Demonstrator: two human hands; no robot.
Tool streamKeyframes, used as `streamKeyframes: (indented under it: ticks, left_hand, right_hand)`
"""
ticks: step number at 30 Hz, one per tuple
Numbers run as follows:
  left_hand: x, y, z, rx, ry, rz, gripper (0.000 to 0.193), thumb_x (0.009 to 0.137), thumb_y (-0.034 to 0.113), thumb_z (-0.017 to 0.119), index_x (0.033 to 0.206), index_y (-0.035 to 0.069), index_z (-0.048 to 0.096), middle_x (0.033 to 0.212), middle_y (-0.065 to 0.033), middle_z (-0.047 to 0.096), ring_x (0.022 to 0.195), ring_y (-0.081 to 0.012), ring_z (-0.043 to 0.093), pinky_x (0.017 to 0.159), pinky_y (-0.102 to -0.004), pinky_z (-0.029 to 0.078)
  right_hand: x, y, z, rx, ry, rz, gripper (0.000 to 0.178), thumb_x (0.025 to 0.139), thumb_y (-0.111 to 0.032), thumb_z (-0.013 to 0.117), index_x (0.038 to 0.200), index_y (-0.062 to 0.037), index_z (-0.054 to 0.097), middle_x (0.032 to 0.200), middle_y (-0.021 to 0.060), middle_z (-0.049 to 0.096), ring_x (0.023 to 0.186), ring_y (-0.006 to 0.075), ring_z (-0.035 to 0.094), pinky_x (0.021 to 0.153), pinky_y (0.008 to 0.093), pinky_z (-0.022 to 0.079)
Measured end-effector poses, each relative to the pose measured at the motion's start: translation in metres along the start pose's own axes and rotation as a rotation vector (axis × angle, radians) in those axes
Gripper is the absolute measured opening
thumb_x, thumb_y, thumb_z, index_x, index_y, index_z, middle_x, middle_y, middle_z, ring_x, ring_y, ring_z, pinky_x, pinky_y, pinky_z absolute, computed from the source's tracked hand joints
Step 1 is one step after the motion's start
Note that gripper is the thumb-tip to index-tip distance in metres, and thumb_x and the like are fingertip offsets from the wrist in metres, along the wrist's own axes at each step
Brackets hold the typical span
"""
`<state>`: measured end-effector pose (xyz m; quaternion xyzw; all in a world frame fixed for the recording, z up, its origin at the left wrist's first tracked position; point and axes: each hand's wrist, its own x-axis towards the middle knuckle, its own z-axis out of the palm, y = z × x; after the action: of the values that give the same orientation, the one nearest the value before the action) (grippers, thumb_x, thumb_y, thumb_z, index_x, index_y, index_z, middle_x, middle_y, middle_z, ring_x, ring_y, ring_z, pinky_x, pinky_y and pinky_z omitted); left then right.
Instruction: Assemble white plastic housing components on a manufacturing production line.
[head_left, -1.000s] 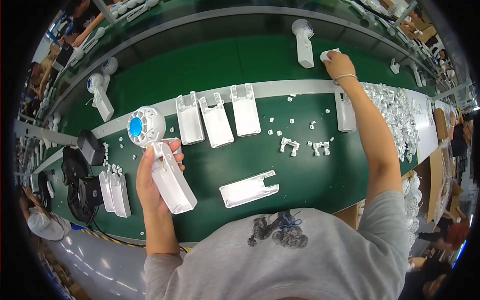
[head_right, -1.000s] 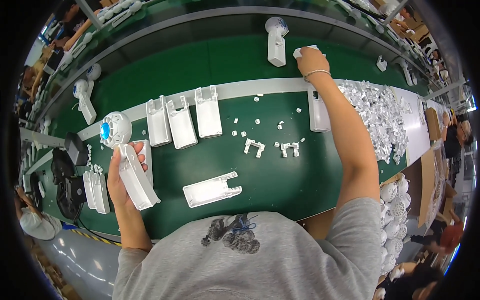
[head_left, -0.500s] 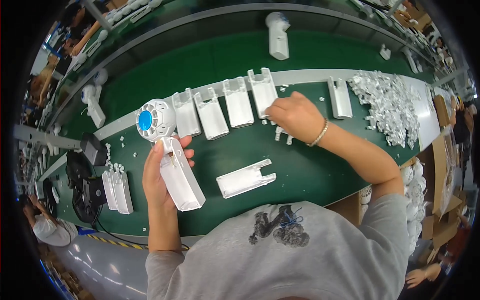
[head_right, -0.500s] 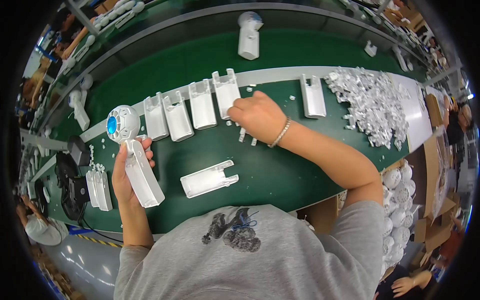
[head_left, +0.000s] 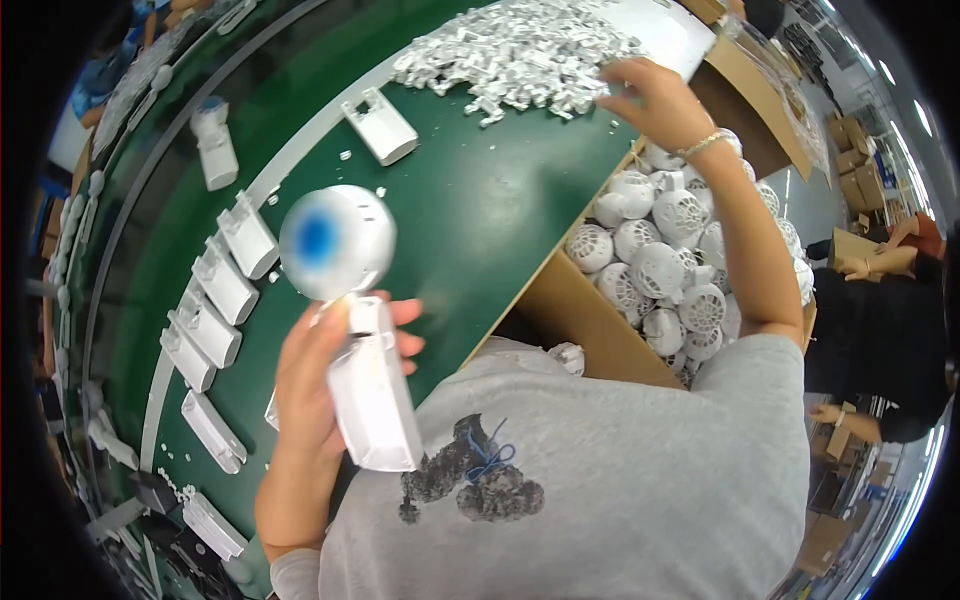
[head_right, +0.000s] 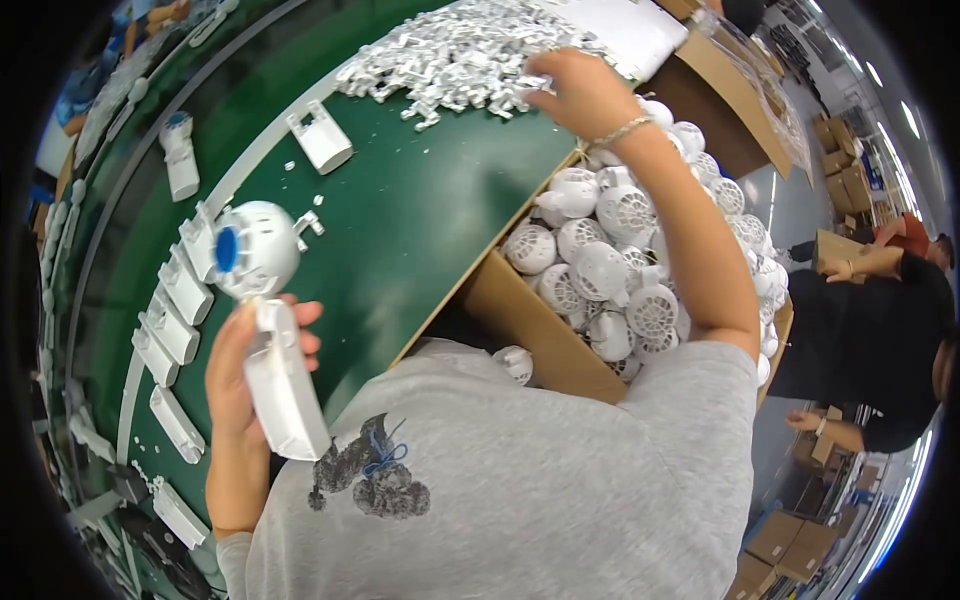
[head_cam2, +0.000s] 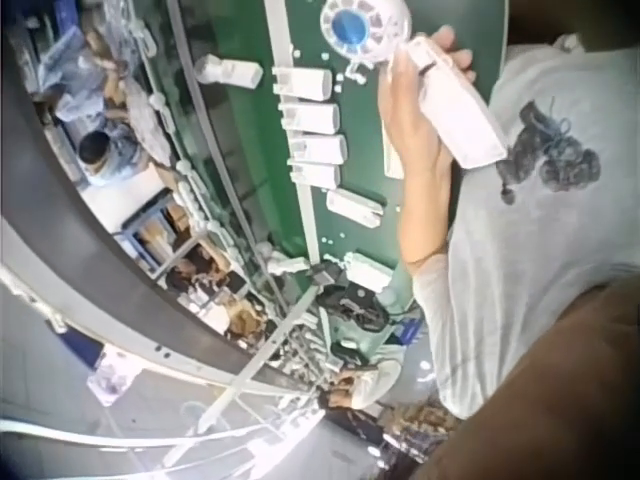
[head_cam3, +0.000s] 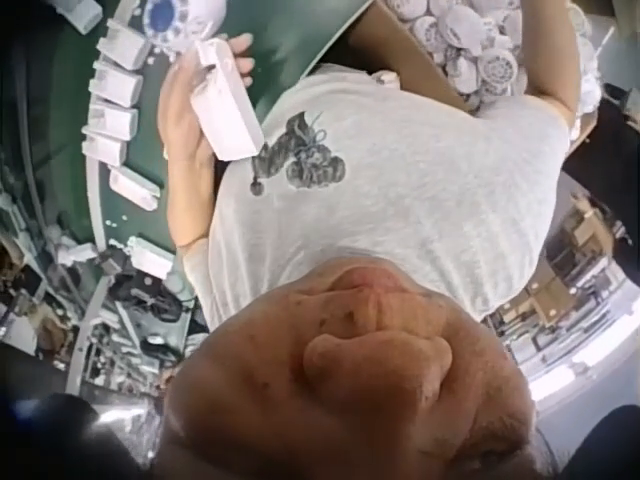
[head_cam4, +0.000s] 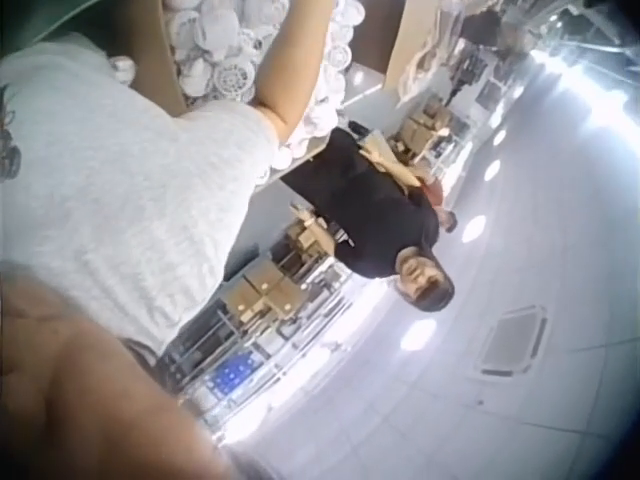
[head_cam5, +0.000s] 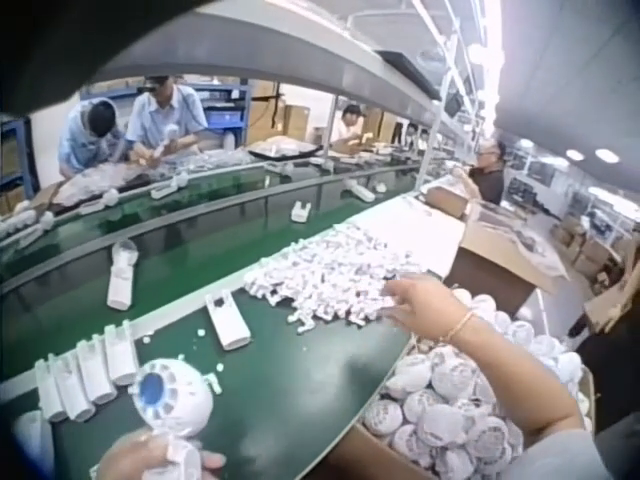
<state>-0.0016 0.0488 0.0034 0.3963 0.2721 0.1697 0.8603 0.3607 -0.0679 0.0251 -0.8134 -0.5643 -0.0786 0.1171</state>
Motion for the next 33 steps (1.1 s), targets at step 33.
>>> streamKeyframes:
  ticks: [33]
  left_hand:
    - [0.062, -0.068, -0.013, -0.104, -0.022, -0.174, 0.033, 0.086, 0.021, 0.053, 0.108, -0.003, 0.045, 0.099, -0.0157, 0.058, 0.083, -0.0216, 0.061, 0.067, -0.0308, 0.053]
  right_hand:
    - [0.035, -0.067, 0.076, 0.673, -0.324, 0.142, 0.014, 0.078, -0.009, 0.060, 0.090, -0.0050, 0.054, 0.074, 0.0038, 0.061, 0.066, 0.0098, 0.058, 0.052, 0.0231, 0.045]
